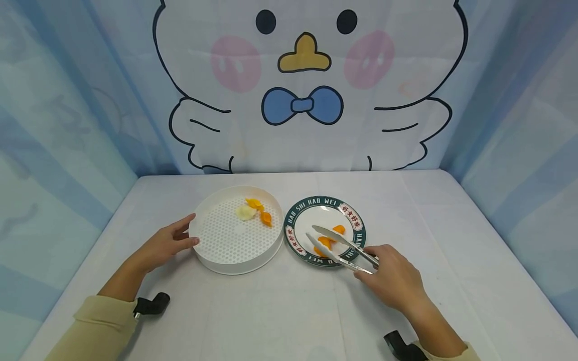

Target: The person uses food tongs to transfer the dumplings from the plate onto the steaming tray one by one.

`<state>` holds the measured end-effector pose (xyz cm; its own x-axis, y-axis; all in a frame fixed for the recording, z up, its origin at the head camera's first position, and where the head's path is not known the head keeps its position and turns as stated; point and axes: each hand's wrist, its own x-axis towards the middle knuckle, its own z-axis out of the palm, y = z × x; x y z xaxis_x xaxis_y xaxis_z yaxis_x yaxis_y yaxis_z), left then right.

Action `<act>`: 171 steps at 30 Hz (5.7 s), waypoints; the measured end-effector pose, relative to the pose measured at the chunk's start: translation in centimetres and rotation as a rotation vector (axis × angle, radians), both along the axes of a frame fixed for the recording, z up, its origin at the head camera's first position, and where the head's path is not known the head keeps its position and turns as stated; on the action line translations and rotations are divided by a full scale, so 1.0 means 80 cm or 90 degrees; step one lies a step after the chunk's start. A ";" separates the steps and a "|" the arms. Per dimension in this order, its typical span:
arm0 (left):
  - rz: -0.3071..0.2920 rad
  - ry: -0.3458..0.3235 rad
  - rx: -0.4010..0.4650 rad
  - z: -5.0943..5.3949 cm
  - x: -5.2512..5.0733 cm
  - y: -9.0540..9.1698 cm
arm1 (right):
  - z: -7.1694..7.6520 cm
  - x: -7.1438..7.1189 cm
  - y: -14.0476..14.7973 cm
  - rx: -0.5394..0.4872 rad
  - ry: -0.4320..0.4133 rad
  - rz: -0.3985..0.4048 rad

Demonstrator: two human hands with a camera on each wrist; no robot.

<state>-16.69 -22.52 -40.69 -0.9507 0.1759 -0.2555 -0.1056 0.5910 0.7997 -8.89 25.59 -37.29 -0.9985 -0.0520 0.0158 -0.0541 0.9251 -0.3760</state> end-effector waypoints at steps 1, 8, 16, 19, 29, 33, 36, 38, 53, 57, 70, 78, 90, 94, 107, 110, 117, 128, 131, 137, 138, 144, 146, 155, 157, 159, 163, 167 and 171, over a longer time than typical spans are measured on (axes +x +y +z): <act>0.001 0.000 0.000 0.000 0.000 0.000 | 0.000 0.002 0.001 0.001 0.002 -0.002; -0.002 0.002 0.001 0.001 0.000 0.001 | -0.005 0.009 0.008 -0.002 0.001 -0.005; 0.002 0.001 0.004 0.002 0.000 0.001 | -0.007 0.012 0.013 -0.002 -0.001 -0.006; 0.004 -0.001 0.002 0.003 0.001 0.001 | -0.008 0.013 0.015 -0.002 -0.002 -0.005; 0.003 -0.001 0.003 0.004 0.002 0.003 | -0.011 0.010 0.014 -0.014 0.016 0.014; 0.003 -0.002 0.006 0.004 0.002 0.002 | -0.013 0.006 0.012 -0.021 0.012 0.011; 0.002 -0.001 0.004 0.004 0.003 0.002 | -0.014 0.002 0.011 -0.025 0.016 0.013; 0.002 -0.001 0.003 0.005 0.003 0.002 | -0.015 -0.002 0.009 -0.026 0.019 0.016; 0.001 0.004 -0.002 0.006 0.003 0.003 | -0.006 -0.010 0.000 -0.010 0.033 0.006; 0.000 0.003 -0.007 0.007 0.003 0.004 | -0.005 -0.002 0.006 0.003 0.026 -0.001; 0.002 0.004 -0.016 0.003 0.002 0.004 | -0.005 0.005 0.014 0.023 -0.001 -0.010; 0.004 0.006 -0.014 0.000 0.002 0.003 | -0.004 -0.005 0.006 0.031 0.003 -0.011; 0.005 0.008 -0.016 -0.005 -0.003 -0.001 | -0.002 -0.008 0.009 0.035 0.016 -0.036; 0.006 0.006 -0.014 -0.004 -0.003 -0.001 | -0.004 -0.009 0.007 0.021 0.015 -0.041; 0.004 0.008 -0.011 -0.005 -0.002 -0.002 | -0.008 -0.015 -0.009 -0.015 -0.049 -0.052; 0.005 0.011 -0.012 -0.006 -0.003 -0.002 | -0.007 -0.016 -0.012 -0.017 -0.050 -0.045; 0.006 0.011 -0.008 -0.005 -0.002 -0.002 | -0.007 -0.019 -0.021 -0.017 -0.035 -0.022; 0.007 0.011 -0.005 -0.004 -0.002 -0.001 | -0.006 -0.026 -0.027 -0.010 -0.009 -0.006; 0.007 0.011 -0.005 -0.004 -0.002 0.000 | -0.005 -0.028 -0.027 -0.012 -0.007 -0.006; 0.009 0.011 -0.005 -0.005 -0.002 0.000 | -0.007 -0.027 -0.026 -0.017 0.021 -0.008; 0.009 0.011 -0.006 -0.005 -0.002 0.000 | -0.007 -0.027 -0.025 -0.019 0.029 -0.008; 0.008 0.011 -0.003 -0.004 -0.002 0.000 | 0.000 -0.025 -0.027 -0.029 0.067 0.001; 0.007 0.012 -0.001 -0.004 -0.002 0.000 | 0.003 -0.025 -0.029 -0.033 0.072 0.006; 0.005 0.017 -0.001 -0.006 -0.002 -0.001 | 0.016 -0.027 -0.051 -0.057 0.082 0.033; 0.005 0.017 0.000 -0.006 -0.002 -0.001 | 0.018 -0.028 -0.057 -0.060 0.085 0.043; 0.004 0.017 0.001 -0.006 -0.002 -0.002 | 0.019 -0.028 -0.063 -0.066 0.092 0.054; 0.003 0.017 0.006 -0.006 -0.002 -0.002 | 0.019 -0.027 -0.075 -0.074 0.102 0.075; 0.002 0.016 0.006 -0.007 -0.002 -0.003 | 0.017 -0.029 -0.087 -0.072 0.102 0.088; 0.003 0.015 0.004 -0.007 -0.002 -0.003 | 0.013 -0.033 -0.098 -0.069 0.101 0.101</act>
<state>-16.87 -22.75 -41.21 -0.9570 0.1734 -0.2325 -0.0895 0.5860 0.8054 -11.55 17.79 -36.26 -0.9626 -0.1979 0.1850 -0.2618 0.8551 -0.4474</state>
